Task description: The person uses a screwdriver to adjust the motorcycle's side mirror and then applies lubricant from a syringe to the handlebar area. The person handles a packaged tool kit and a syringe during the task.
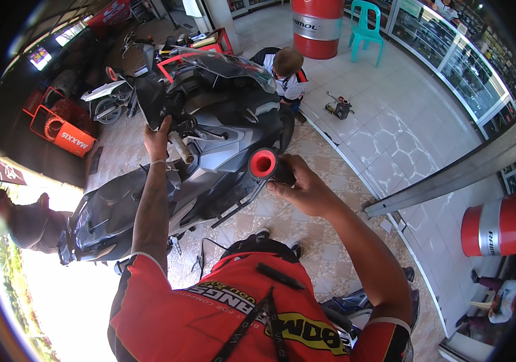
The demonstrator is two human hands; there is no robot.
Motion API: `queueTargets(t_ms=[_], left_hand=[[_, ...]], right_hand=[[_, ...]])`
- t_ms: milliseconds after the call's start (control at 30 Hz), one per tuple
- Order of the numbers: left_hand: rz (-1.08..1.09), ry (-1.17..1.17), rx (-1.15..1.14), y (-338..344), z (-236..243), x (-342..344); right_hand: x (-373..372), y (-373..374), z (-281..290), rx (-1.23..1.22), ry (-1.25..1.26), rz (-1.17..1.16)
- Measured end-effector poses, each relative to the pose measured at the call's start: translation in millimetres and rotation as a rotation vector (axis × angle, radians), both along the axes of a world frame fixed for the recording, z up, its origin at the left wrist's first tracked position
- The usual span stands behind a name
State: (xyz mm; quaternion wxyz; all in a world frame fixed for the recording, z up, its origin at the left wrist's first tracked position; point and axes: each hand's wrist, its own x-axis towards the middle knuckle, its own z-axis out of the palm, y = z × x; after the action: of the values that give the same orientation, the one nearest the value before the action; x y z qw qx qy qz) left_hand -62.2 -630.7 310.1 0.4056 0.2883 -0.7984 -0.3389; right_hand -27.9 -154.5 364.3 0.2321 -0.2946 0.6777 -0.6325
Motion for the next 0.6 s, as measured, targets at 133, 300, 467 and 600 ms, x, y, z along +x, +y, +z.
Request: queueTargets(t_ms=[133, 300, 467, 600], left_hand=[[-0.068, 0.048, 0.062, 9.2, 8.8, 2.0], [-0.218, 0.238, 0.020, 2.3, -6.2, 2.2], [-0.533, 0.447, 0.741, -28.2, -50.4, 6.5], [-0.439, 0.278, 0.692, -48.2, -76.6, 13.2]], right_hand=[[-27.8, -23.4, -22.8, -0.126, -0.061, 0.002], [-59.4, -36.8, -53.6, -0.067, -0.086, -0.102], [-79.3, -20.5, -123.1, -0.032, -0.260, -0.370], [-83.6, 21.0, -215.3, -0.064, -0.442, -0.639]])
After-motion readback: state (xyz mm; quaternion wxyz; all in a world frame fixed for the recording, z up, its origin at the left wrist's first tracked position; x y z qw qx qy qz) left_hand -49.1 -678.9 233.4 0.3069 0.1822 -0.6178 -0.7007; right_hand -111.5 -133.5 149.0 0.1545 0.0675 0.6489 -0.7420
